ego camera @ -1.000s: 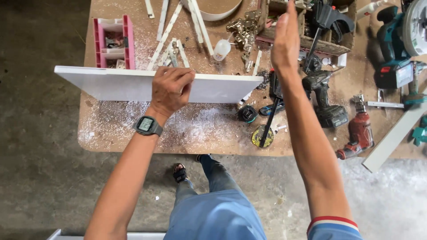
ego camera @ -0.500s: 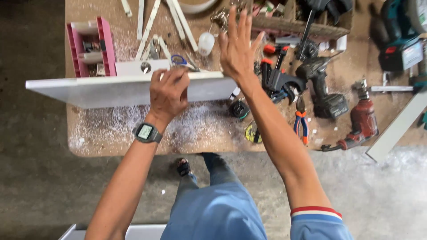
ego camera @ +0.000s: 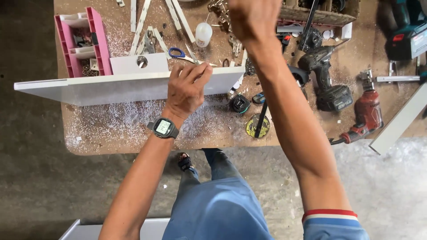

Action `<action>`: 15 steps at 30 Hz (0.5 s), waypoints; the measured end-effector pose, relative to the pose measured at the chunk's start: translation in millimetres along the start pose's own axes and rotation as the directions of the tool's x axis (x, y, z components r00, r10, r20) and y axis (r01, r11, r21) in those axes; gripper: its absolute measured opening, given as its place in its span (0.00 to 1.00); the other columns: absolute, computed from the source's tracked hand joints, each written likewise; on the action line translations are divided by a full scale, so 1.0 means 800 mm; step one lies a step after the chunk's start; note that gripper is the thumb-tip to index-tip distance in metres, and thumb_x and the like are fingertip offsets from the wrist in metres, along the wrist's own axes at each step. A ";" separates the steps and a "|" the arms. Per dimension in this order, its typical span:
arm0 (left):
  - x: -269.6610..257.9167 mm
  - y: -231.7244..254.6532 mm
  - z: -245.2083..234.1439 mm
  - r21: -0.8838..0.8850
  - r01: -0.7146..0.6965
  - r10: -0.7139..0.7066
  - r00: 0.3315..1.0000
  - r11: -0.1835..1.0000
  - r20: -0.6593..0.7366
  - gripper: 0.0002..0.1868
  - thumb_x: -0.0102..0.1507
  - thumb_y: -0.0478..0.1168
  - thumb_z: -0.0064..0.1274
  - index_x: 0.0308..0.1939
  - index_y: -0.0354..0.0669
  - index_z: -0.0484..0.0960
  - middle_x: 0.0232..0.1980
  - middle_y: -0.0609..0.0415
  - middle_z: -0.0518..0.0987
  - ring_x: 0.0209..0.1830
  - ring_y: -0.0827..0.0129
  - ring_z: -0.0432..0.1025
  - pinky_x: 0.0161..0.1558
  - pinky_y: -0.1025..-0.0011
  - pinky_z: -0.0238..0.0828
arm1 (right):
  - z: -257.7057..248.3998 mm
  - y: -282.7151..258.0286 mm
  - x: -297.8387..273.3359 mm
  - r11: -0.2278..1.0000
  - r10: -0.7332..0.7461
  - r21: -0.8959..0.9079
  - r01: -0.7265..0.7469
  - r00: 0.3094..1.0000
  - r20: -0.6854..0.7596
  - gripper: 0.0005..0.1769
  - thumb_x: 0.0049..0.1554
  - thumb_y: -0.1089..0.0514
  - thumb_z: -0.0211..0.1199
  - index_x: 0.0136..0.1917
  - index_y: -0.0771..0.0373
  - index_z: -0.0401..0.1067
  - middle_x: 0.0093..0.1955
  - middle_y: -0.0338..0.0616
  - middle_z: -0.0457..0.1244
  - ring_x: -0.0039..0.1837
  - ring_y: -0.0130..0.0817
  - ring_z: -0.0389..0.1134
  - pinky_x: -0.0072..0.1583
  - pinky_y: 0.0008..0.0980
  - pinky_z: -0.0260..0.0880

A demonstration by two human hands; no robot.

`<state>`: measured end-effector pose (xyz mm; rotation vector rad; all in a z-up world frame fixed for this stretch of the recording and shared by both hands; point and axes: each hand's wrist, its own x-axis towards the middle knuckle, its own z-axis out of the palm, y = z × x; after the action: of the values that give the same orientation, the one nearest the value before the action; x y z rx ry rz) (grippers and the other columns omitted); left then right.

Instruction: The recorder is assembling white wooden pieces using adhesive tape and a cutter.

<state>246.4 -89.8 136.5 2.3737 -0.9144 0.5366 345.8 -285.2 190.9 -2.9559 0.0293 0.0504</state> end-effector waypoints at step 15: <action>-0.030 -0.037 -0.070 0.109 0.092 -0.098 0.994 0.990 0.047 0.24 0.64 0.32 0.57 0.65 0.43 0.78 0.67 0.49 0.77 0.65 0.58 0.73 0.72 0.54 0.58 | 0.061 -0.025 -0.029 0.996 0.083 0.028 -0.079 0.978 -0.190 0.34 0.74 0.39 0.38 0.87 0.55 0.43 0.88 0.55 0.35 0.88 0.55 0.28 0.77 0.75 0.16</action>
<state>241.4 -25.8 157.5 2.5239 -0.8083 0.4999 321.8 -256.5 147.6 -2.9271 0.1758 -0.2217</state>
